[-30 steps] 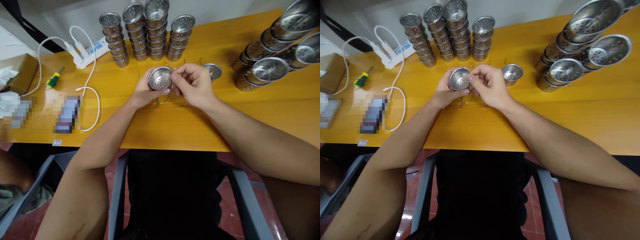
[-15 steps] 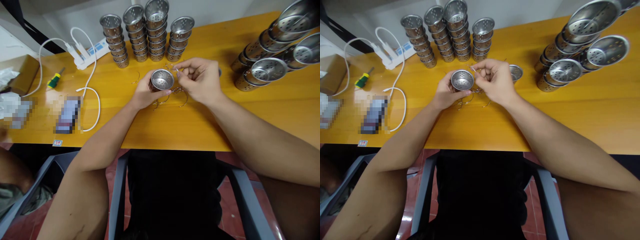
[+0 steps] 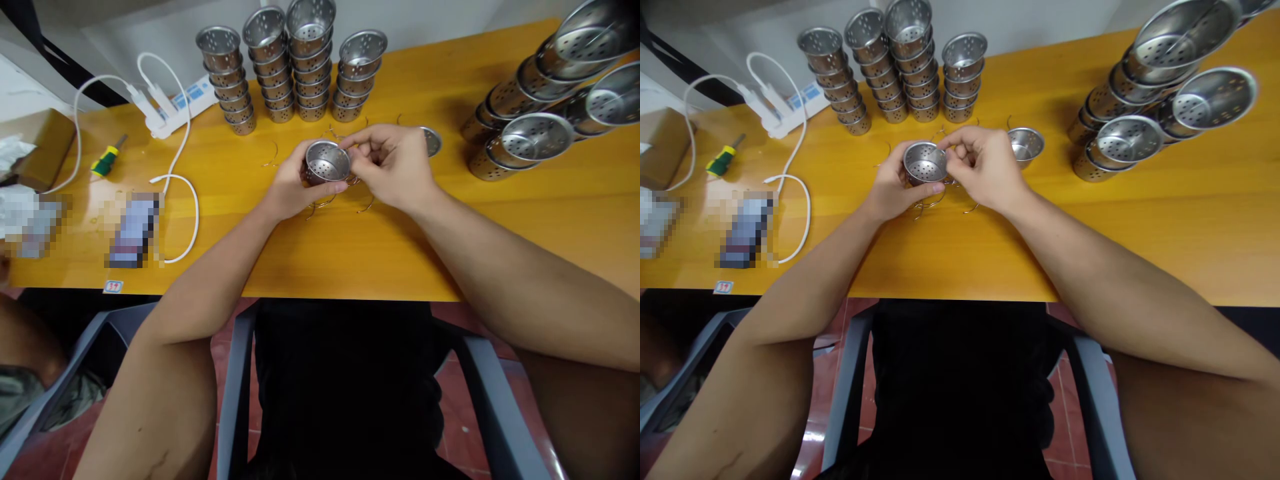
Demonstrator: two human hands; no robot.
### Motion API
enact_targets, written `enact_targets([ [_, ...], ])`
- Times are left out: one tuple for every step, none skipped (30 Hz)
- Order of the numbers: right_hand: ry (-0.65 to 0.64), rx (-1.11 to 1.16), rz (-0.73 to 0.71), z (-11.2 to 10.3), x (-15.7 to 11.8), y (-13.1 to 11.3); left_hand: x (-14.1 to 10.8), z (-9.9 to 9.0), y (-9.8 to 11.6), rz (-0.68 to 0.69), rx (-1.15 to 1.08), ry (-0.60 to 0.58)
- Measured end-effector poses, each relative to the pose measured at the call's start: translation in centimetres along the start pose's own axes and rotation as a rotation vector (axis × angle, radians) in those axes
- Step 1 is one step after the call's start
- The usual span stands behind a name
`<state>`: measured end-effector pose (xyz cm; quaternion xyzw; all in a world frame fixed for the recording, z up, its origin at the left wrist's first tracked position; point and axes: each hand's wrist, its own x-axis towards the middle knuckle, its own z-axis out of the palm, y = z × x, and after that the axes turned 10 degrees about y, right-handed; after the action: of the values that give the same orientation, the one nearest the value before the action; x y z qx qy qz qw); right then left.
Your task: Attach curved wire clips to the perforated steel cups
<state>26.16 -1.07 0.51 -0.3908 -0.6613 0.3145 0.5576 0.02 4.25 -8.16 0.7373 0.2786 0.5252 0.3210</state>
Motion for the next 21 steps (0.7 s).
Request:
enact_targets([
  [0.010, -0.019, -0.010, 0.0, 0.0, 0.0, 0.0, 0.0, -0.1, -0.005, 0.003, -0.003],
  [0.017, -0.033, -0.015, 0.0, -0.1, 0.1, 0.0, 0.0, -0.2, -0.014, 0.005, -0.009],
  [0.019, -0.045, -0.018, 0.0, -0.1, 0.1, 0.0, 0.0, -0.3, -0.026, 0.005, -0.016],
  [0.019, -0.055, -0.021, 0.0, -0.1, 0.2, 0.0, 0.0, -0.4, -0.035, 0.002, -0.021],
  [0.015, -0.065, -0.024, -0.1, -0.1, 0.3, 0.0, 0.1, -0.5, -0.040, -0.004, -0.022],
  [0.006, -0.080, -0.027, -0.2, -0.1, 0.4, 0.1, 0.1, -0.6, -0.040, -0.012, -0.018],
  [-0.004, -0.099, -0.033, -0.2, 0.0, 0.6, 0.1, 0.2, -0.6, -0.040, -0.018, -0.014],
  [-0.012, -0.124, -0.044, -0.3, 0.0, 0.7, 0.1, 0.2, -0.6, -0.040, -0.021, -0.011],
  [-0.021, -0.151, -0.055, -0.5, 0.1, 0.8, 0.1, 0.2, -0.5, -0.041, -0.020, -0.007],
  [-0.029, -0.176, -0.062, -0.6, 0.2, 0.9, 0.1, 0.3, -0.3, -0.044, -0.016, -0.007],
  [-0.033, -0.190, -0.066, -0.7, 0.3, 0.9, 0.0, 0.3, -0.1, -0.051, -0.009, -0.011],
  [-0.036, -0.188, -0.062, -0.8, 0.3, 0.9, 0.0, 0.3, 0.1, -0.063, -0.001, -0.014],
  [-0.037, -0.166, -0.053, -0.9, 0.3, 0.9, 0.0, 0.4, 0.4, -0.077, 0.006, -0.013],
  [-0.037, -0.129, -0.041, -1.0, 0.3, 0.8, 0.0, 0.4, 0.7, -0.092, 0.010, -0.008],
  [-0.036, -0.088, -0.031, -1.1, 0.3, 0.8, 0.0, 0.5, 1.0, -0.107, 0.011, -0.004],
  [-0.036, -0.052, -0.025, -1.1, 0.3, 0.7, 0.0, 0.5, 1.3, -0.120, 0.011, 0.004],
  [-0.036, -0.029, -0.023, -1.1, 0.3, 0.7, 0.0, 0.6, 1.5, -0.131, 0.011, 0.012],
  [-0.035, -0.020, -0.023, -1.1, 0.3, 0.7, 0.0, 0.7, 1.8, -0.139, 0.013, 0.018],
  [-0.031, -0.020, -0.023, -1.1, 0.2, 0.7, 0.0, 0.7, 2.0, -0.147, 0.018, 0.020],
  [-0.029, -0.021, -0.022, -1.0, 0.2, 0.7, 0.1, 0.8, 2.2, -0.156, 0.026, 0.023],
  [-0.025, -0.016, -0.018, -1.0, 0.2, 0.6, 0.1, 0.9, 2.4, -0.160, 0.037, 0.028],
])
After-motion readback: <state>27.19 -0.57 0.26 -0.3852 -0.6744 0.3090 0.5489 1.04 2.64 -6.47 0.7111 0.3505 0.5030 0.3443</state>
